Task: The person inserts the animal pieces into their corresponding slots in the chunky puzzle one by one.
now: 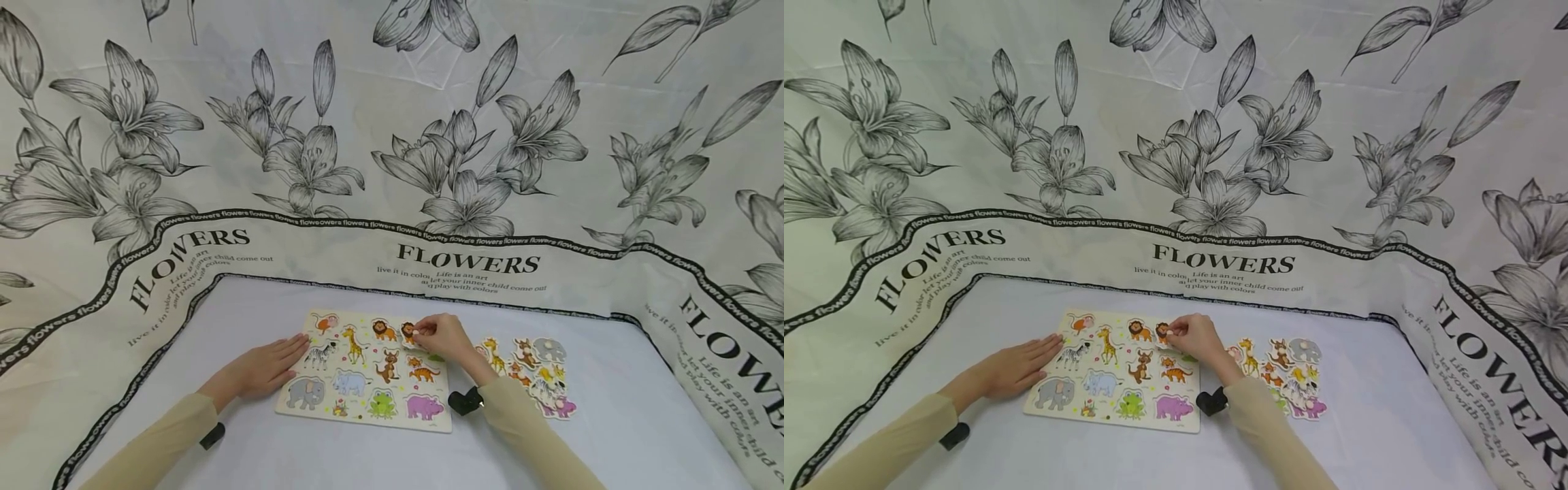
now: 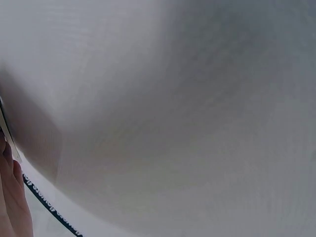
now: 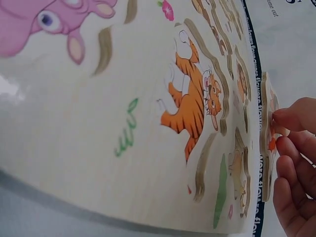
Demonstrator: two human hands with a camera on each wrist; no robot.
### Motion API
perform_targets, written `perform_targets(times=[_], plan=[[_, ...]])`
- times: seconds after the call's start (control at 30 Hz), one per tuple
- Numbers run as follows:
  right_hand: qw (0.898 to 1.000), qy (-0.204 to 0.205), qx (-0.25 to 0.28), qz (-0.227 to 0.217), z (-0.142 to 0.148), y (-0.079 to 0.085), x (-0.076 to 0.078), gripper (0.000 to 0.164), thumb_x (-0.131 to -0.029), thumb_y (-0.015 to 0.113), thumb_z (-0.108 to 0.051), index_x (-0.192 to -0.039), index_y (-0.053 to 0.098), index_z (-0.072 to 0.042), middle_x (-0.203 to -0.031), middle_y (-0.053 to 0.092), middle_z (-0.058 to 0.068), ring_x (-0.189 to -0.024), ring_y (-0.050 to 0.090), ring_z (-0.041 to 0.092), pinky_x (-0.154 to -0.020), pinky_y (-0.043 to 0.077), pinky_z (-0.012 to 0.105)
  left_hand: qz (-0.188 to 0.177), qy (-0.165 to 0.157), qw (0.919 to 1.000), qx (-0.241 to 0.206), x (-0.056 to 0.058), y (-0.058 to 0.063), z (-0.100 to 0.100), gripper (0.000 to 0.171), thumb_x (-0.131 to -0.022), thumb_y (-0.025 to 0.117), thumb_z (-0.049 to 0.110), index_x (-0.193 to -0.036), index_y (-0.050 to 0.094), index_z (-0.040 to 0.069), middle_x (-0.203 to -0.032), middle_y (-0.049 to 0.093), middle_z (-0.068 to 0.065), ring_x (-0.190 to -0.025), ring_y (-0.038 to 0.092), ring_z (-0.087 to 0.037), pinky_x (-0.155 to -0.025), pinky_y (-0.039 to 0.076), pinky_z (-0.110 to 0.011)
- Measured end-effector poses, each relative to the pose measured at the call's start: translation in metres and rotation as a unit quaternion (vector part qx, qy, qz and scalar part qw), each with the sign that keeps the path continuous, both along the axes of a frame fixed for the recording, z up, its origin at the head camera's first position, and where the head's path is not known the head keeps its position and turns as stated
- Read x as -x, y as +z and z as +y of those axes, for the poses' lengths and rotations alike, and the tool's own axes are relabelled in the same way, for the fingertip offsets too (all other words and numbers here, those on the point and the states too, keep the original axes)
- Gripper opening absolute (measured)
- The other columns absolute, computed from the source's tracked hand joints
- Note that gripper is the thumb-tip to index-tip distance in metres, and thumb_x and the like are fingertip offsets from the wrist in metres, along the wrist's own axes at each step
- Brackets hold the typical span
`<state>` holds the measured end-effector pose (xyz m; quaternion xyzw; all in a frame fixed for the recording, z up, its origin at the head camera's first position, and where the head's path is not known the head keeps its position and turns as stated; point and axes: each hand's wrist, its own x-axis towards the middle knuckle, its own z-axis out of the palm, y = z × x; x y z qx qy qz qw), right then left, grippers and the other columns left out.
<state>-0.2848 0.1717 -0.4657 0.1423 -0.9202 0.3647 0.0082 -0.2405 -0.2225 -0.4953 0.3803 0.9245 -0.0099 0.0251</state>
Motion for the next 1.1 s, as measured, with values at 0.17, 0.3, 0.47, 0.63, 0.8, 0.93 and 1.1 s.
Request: perform_targets(times=[0.17, 0.3, 0.47, 0.63, 0.8, 0.93, 1.1], plan=[[1.0, 0.004, 0.007, -0.004, -0.009, 0.003, 0.004, 0.015, -0.081, 0.074, -0.014, -0.093, 0.075, -0.006, -0.074, 0.068, 0.0, -0.064, 0.057, 0.008, -0.056, 0.049, 0.021, 0.004, -0.014, 0.9999, 0.003, 0.0, 0.001, 0.0, 0.058, -0.103, 0.035, 0.035, -0.15, 0.029, 0.002, -0.159, 0.025, -0.012, -0.146, 0.026, -0.028, -0.119, 0.028, -0.041], [1.0, 0.011, 0.006, -0.008, -0.017, 0.003, 0.008, 0.014, -0.082, 0.074, -0.015, -0.094, 0.075, -0.006, -0.075, 0.068, 0.0, -0.065, 0.057, 0.008, -0.058, 0.05, 0.021, 0.004, -0.024, 0.9997, 0.007, -0.001, 0.003, 0.001, 0.057, -0.103, 0.035, 0.034, -0.15, 0.03, 0.002, -0.158, 0.026, -0.013, -0.146, 0.027, -0.029, -0.118, 0.029, -0.04], [1.0, 0.024, 0.005, -0.007, -0.027, 0.005, 0.012, 0.014, -0.083, 0.073, -0.014, -0.094, 0.075, -0.006, -0.076, 0.069, 0.001, -0.065, 0.058, 0.008, -0.059, 0.05, 0.021, 0.01, -0.028, 0.9995, 0.013, 0.0, 0.003, 0.001, 0.057, -0.103, 0.035, 0.034, -0.15, 0.03, 0.002, -0.158, 0.026, -0.012, -0.146, 0.028, -0.028, -0.118, 0.03, -0.04], [0.999, 0.031, 0.003, -0.014, -0.035, 0.004, 0.017, 0.015, -0.084, 0.073, -0.014, -0.096, 0.074, -0.006, -0.079, 0.07, 0.002, -0.067, 0.059, 0.007, -0.06, 0.051, 0.021, 0.012, -0.028, 0.9994, 0.014, 0.002, 0.001, 0.0, 0.057, -0.104, 0.034, 0.035, -0.15, 0.029, 0.003, -0.159, 0.026, -0.012, -0.146, 0.027, -0.028, -0.118, 0.03, -0.04], [0.999, 0.029, -0.005, -0.012, -0.038, 0.0, 0.021, 0.014, -0.084, 0.072, -0.015, -0.096, 0.075, -0.008, -0.079, 0.07, 0.0, -0.066, 0.059, 0.007, -0.059, 0.051, 0.022, 0.006, -0.025, 0.9995, 0.015, 0.001, 0.001, 0.0, 0.057, -0.104, 0.033, 0.035, -0.15, 0.028, 0.003, -0.159, 0.025, -0.012, -0.146, 0.026, -0.027, -0.119, 0.029, -0.039], [0.999, 0.038, -0.012, -0.001, -0.039, -0.004, 0.024, 0.013, -0.084, 0.072, -0.016, -0.094, 0.075, -0.009, -0.078, 0.069, -0.001, -0.065, 0.058, 0.006, -0.059, 0.051, 0.022, 0.007, -0.024, 0.9996, 0.015, 0.0, 0.002, 0.001, 0.056, -0.104, 0.034, 0.034, -0.15, 0.029, 0.003, -0.159, 0.025, -0.011, -0.147, 0.026, -0.027, -0.119, 0.029, -0.039], [0.999, 0.044, -0.014, -0.001, -0.041, -0.003, 0.025, 0.012, -0.084, 0.072, -0.016, -0.094, 0.075, -0.008, -0.077, 0.07, -0.001, -0.065, 0.059, 0.006, -0.06, 0.051, 0.022, 0.008, -0.023, 0.9996, 0.016, 0.001, 0.002, 0.001, 0.056, -0.104, 0.034, 0.034, -0.15, 0.029, 0.003, -0.159, 0.025, -0.011, -0.147, 0.026, -0.027, -0.119, 0.029, -0.039]])
